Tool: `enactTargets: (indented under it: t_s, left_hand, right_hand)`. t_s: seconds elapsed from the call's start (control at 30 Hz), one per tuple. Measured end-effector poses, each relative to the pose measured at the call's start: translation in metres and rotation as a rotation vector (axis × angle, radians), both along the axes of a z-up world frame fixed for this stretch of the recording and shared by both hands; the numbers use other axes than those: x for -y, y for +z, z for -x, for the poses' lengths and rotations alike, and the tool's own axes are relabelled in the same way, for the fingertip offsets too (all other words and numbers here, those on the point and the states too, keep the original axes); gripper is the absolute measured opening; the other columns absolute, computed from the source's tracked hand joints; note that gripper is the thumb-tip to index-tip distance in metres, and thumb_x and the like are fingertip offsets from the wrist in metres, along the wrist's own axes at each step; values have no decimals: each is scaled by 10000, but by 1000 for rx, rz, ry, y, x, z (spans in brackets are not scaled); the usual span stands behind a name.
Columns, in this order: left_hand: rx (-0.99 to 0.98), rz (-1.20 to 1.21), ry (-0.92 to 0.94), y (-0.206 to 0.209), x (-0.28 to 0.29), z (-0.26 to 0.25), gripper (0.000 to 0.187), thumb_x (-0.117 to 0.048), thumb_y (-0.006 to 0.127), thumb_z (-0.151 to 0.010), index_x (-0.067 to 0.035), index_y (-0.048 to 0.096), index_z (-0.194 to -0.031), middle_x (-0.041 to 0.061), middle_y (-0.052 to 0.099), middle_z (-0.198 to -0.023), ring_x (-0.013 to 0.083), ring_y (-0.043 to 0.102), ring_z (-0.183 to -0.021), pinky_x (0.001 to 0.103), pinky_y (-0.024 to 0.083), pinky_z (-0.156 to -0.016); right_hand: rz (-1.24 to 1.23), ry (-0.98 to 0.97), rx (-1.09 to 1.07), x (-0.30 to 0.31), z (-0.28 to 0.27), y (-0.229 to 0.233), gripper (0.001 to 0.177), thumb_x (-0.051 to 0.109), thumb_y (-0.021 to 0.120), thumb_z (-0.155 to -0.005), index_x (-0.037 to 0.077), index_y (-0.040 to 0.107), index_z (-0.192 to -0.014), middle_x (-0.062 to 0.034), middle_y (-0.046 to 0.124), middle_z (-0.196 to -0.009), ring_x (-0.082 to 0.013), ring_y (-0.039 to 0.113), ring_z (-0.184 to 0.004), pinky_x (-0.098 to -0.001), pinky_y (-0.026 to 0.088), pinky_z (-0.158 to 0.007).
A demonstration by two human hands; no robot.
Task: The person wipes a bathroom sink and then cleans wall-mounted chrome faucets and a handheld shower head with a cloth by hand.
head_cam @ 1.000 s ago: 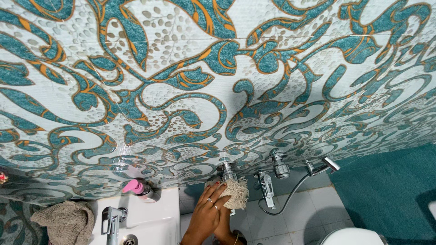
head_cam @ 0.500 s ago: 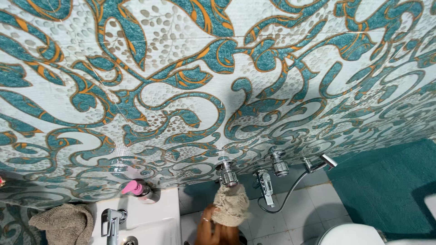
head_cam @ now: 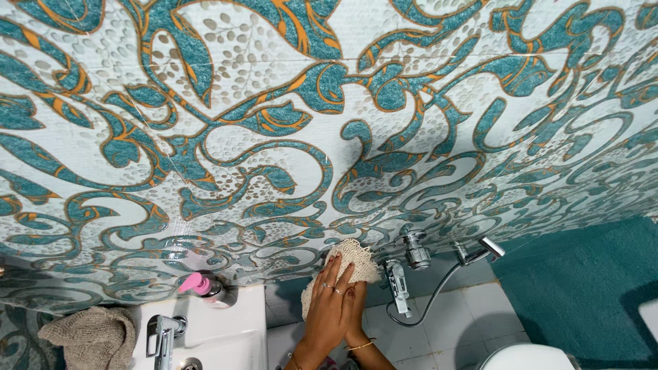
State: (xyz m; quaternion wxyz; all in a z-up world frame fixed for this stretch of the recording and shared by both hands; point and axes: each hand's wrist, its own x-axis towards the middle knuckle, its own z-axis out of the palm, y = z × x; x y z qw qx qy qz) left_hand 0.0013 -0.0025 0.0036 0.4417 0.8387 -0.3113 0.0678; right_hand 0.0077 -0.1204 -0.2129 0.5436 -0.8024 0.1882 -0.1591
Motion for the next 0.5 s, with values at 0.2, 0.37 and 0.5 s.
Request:
enactTargets:
  t_s: [0.2,0.37,0.5]
  left_hand:
    - [8,-176,-75,-4,29,3,489,-165,542,-955,-35,538,-1426,204,336,-1619,390,243,-1518,530,163,-1208]
    - [9,-276,-216,-26,45,24,490,-177,569,-933,-14,568,-1395,188,387,-1575,390,239,-1537,539,145,-1263]
    - [-122,-148,-288,-36,36,34,533,-258,509,-1003,-56,535,-1496,190,323,-1648,408,169,-1559,565,88,-1233]
  right_hand:
    - [-599,86,51,31,21,-17,341,292,602,-1054,-48,586,-1037,-194,610,-987,-253,595,-873,-394,475,-790]
    - [-629,24,76,32,46,17,321,280,571,-1037,-34,582,-1101,-187,604,-1070,-268,599,-951,-405,475,-846]
    - [-432,-59,184,26,42,78,322,271,547,-1023,-23,579,-1151,-182,600,-1137,-280,603,-1013,-413,474,-891]
